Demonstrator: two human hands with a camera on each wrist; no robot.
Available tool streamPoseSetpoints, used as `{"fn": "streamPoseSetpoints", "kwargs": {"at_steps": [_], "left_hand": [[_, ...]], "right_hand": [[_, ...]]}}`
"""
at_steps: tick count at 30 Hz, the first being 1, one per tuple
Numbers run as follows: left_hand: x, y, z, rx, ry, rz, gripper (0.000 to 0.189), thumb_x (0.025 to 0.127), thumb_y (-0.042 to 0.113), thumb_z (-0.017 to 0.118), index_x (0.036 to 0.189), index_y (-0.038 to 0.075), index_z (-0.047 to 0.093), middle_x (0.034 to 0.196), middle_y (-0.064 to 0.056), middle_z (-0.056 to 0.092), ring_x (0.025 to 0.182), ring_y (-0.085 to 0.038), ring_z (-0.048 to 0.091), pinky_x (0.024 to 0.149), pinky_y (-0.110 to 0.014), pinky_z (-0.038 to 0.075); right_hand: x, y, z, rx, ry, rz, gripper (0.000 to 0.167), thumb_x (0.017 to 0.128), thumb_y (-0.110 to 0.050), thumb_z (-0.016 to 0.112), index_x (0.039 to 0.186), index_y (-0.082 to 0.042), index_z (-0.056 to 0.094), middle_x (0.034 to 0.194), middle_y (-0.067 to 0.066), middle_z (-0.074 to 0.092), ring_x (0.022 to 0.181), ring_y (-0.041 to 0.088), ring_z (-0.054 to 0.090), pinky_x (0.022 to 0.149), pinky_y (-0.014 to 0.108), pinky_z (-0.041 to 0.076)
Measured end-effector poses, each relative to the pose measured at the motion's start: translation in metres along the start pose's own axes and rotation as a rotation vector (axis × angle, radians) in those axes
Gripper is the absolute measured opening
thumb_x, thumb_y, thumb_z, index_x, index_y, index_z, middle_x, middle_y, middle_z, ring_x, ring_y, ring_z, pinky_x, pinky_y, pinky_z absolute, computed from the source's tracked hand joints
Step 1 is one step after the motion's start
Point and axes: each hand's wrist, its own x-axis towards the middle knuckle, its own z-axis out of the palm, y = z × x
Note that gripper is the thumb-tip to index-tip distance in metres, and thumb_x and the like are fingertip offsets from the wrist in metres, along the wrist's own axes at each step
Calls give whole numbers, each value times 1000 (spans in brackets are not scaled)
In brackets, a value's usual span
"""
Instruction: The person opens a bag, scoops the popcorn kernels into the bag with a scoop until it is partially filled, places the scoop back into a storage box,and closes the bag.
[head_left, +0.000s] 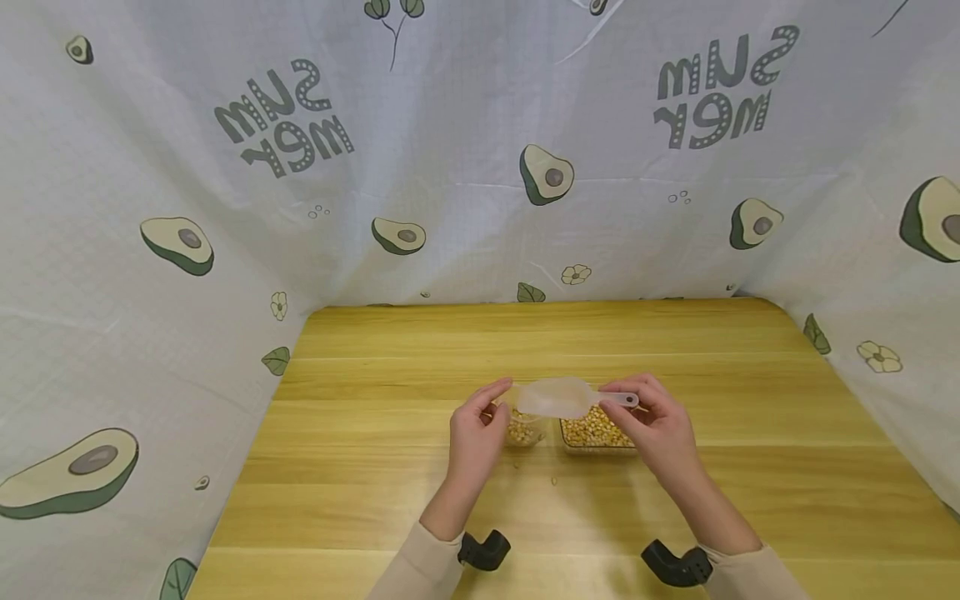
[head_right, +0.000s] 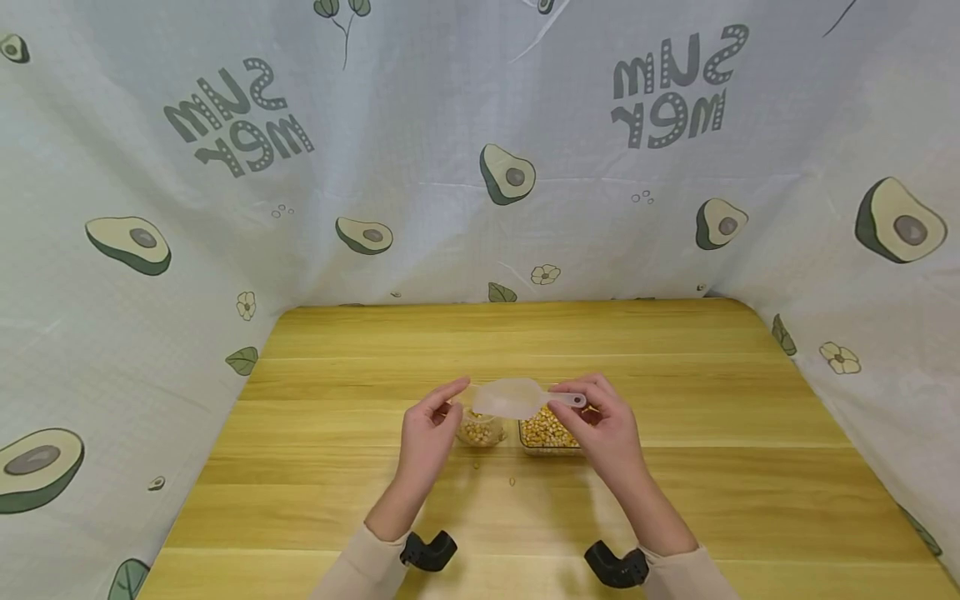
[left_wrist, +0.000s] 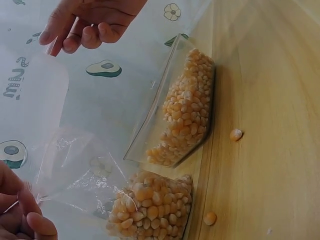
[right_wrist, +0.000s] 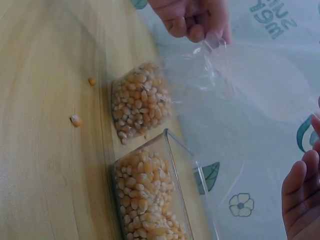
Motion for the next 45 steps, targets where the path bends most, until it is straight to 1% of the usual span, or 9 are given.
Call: {"fn": "streamPoseSetpoints", "kwargs": {"at_steps": [8, 19, 27, 32, 35, 38, 40, 42, 45], "left_hand": [[1, 0, 2, 15, -23, 19, 44, 93, -3, 51, 126, 18, 71, 128, -9, 67, 48, -2, 27, 45, -15, 26], [0, 6, 3, 27, -12, 21, 46, 92, -6, 51, 126, 18, 71, 131, -7, 67, 53, -3, 35, 44, -14, 27], [1, 5, 4, 39, 0, 30, 48, 92, -6, 47, 125, 19, 72, 132, -8, 66, 51, -2, 34, 43, -13, 27], [0, 4, 3, 22, -14, 56, 41, 93, -6, 47, 116, 12, 76, 131, -5, 68, 89, -14, 67, 51, -15, 34], [1, 4, 3, 22, -20, 58, 39, 93, -7, 47, 112, 10, 78, 129, -4, 69, 120, -21, 64, 59, -15, 39], [1, 4, 2, 21, -18, 43, 38, 94, -7, 48, 115, 9, 76, 128, -4, 70, 88, -17, 66, 56, -15, 37], [0, 6, 1, 13, -16, 32, 36, 95, -6, 50, 118, 8, 75, 128, -4, 70, 68, -10, 54, 53, -15, 34], [0, 7, 1, 2, -15, 18, 35, 96, -4, 52, 120, 10, 74, 129, -5, 69, 57, -8, 38, 50, -15, 32], [0, 7, 1, -10, -11, 4, 35, 96, -2, 54, 121, 12, 73, 130, -8, 68, 52, -3, 35, 48, -15, 31]], "right_hand": [[-6, 8, -10, 4, 20, -10, 13, 92, 5, 63, 105, 7, 68, 100, -3, 59, 80, 3, 56, 62, 16, 50], [-14, 18, -32, 75, 115, 18, 15, 93, 6, 61, 107, 10, 66, 97, -2, 59, 67, 9, 48, 56, 26, 41], [-26, 32, -45, -66, 170, 143, 17, 93, 0, 65, 109, 7, 68, 91, -10, 58, 71, 6, 50, 58, 20, 45], [-30, 41, -50, -114, 170, 196, 19, 94, -4, 66, 110, 5, 68, 93, -14, 58, 74, 3, 52, 60, 18, 47], [-33, 47, -51, -140, 169, 215, 19, 94, -6, 66, 110, 5, 68, 93, -15, 57, 76, 2, 51, 61, 17, 47], [-35, 52, -52, -176, 168, 229, 20, 93, -8, 68, 110, 4, 69, 94, -19, 58, 80, -1, 54, 61, 15, 47], [-37, 55, -53, -205, 164, 232, 21, 93, -10, 69, 109, 3, 69, 94, -22, 58, 83, -4, 55, 63, 13, 48], [-38, 58, -53, -236, 158, 235, 22, 93, -12, 69, 110, 1, 70, 95, -25, 59, 84, -5, 56, 64, 13, 49], [-39, 60, -54, -259, 143, 249, 23, 94, -15, 69, 112, 0, 69, 96, -28, 59, 84, -5, 55, 66, 13, 49]]}}
